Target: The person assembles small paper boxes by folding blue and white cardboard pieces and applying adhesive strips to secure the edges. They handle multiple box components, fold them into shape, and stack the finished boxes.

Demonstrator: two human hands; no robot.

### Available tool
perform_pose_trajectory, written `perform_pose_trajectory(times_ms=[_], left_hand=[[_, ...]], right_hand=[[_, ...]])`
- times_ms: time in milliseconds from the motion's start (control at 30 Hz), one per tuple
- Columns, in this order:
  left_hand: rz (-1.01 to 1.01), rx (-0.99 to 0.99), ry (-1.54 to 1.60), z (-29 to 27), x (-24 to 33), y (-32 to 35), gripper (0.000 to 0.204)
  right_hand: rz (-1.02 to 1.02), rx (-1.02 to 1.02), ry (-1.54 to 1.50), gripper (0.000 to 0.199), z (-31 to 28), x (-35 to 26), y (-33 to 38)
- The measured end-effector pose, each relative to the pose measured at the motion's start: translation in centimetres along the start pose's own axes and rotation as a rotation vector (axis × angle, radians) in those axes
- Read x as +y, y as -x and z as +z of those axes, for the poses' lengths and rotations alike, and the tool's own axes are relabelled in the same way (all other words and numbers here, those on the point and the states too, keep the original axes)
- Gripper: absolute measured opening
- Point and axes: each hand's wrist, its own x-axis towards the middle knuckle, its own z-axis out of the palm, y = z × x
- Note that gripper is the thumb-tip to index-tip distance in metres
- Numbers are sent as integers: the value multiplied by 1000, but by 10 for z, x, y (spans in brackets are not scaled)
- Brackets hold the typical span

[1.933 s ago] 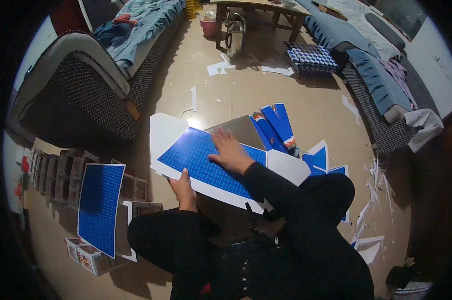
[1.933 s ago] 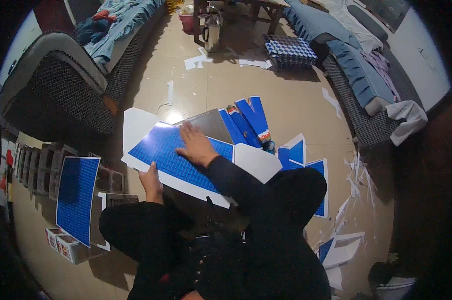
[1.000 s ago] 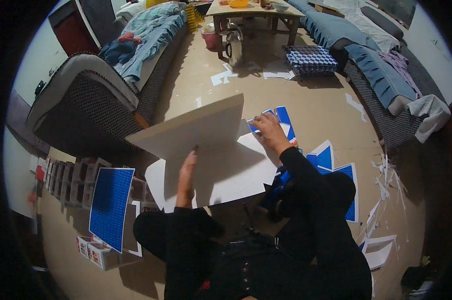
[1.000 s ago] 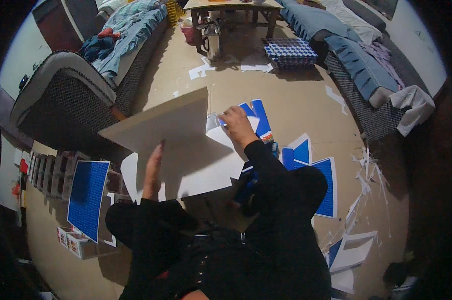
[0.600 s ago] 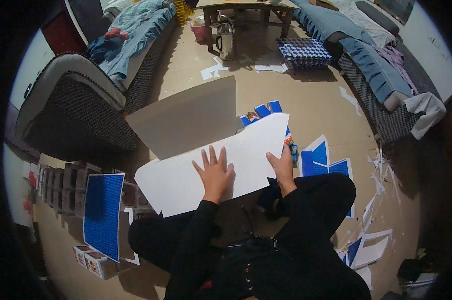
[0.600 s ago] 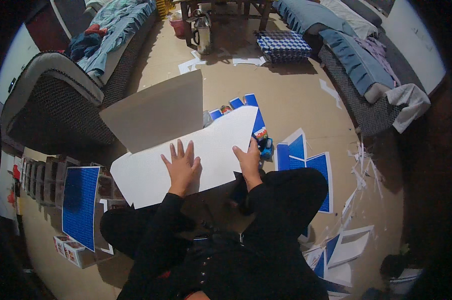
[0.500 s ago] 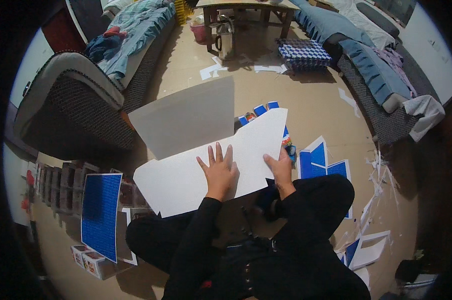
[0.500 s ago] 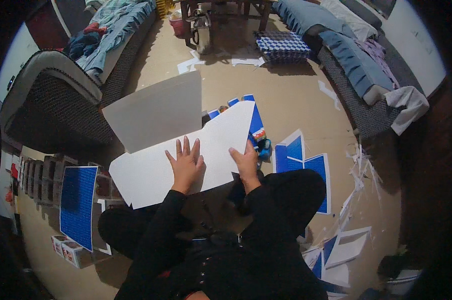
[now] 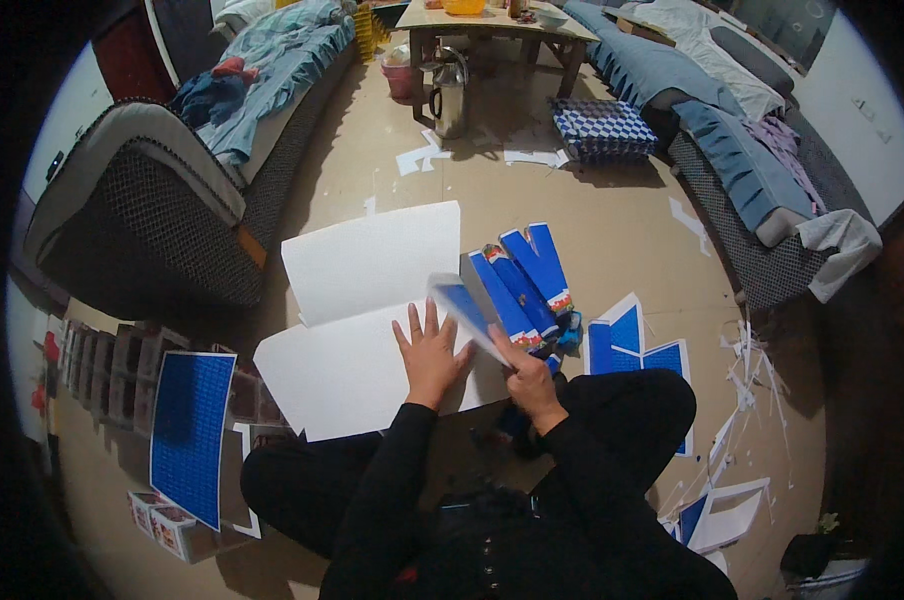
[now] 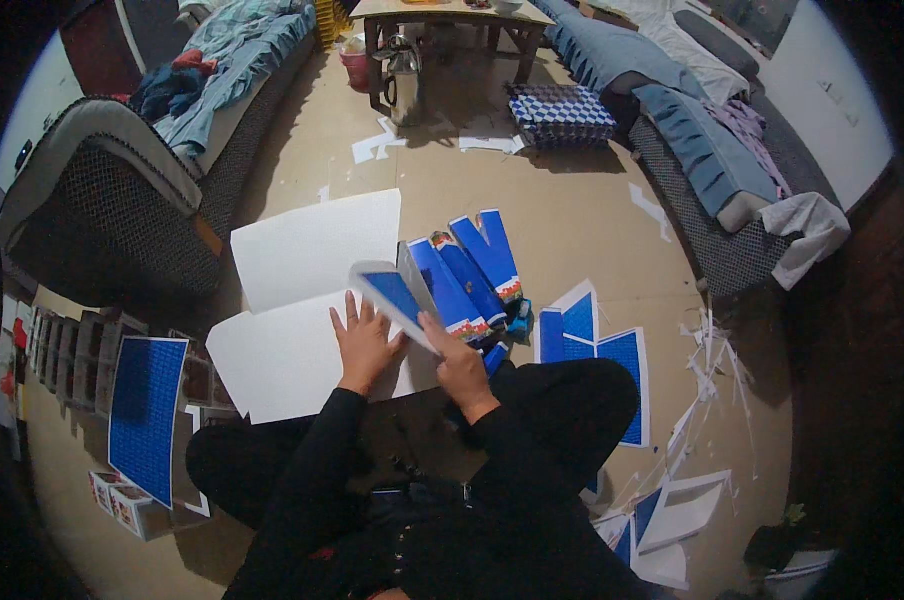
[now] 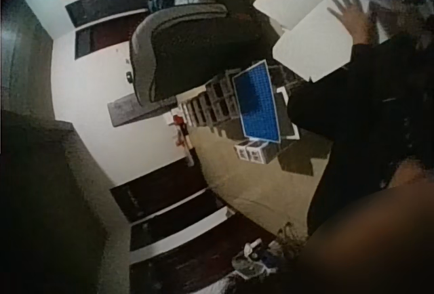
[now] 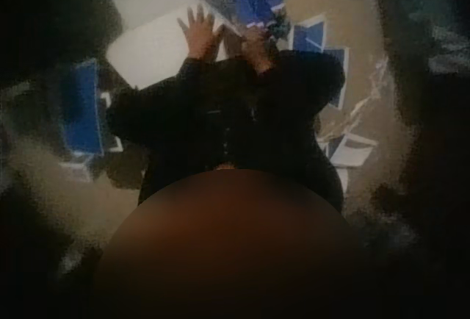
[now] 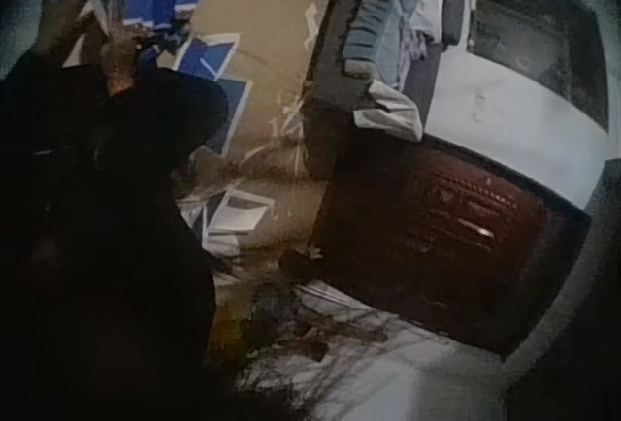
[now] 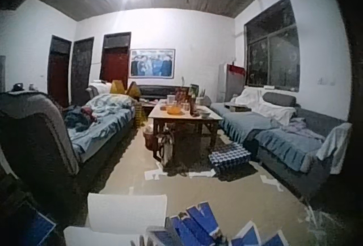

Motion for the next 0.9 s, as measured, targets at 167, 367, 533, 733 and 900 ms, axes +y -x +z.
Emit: perform_pose_trajectory(times_ms=[167, 367, 533, 733, 900], left_hand=[[65, 244, 499, 95, -80, -5, 68], [-453, 81, 2000, 3, -93, 5, 65], [-305, 77, 1403, -7, -102, 31, 54], [-417, -148, 1739, -26, -88, 20, 51], [-417, -185, 1732, -29, -100, 23, 53]], right_hand=[[-283, -183, 266, 67, 17, -4, 7], [-250, -268, 331, 58, -2, -6, 12], [-187, -511, 486, 55, 9, -18, -11], [-231, -336, 505, 68, 68, 10, -63], [-182, -406, 524, 75, 62, 6, -43]])
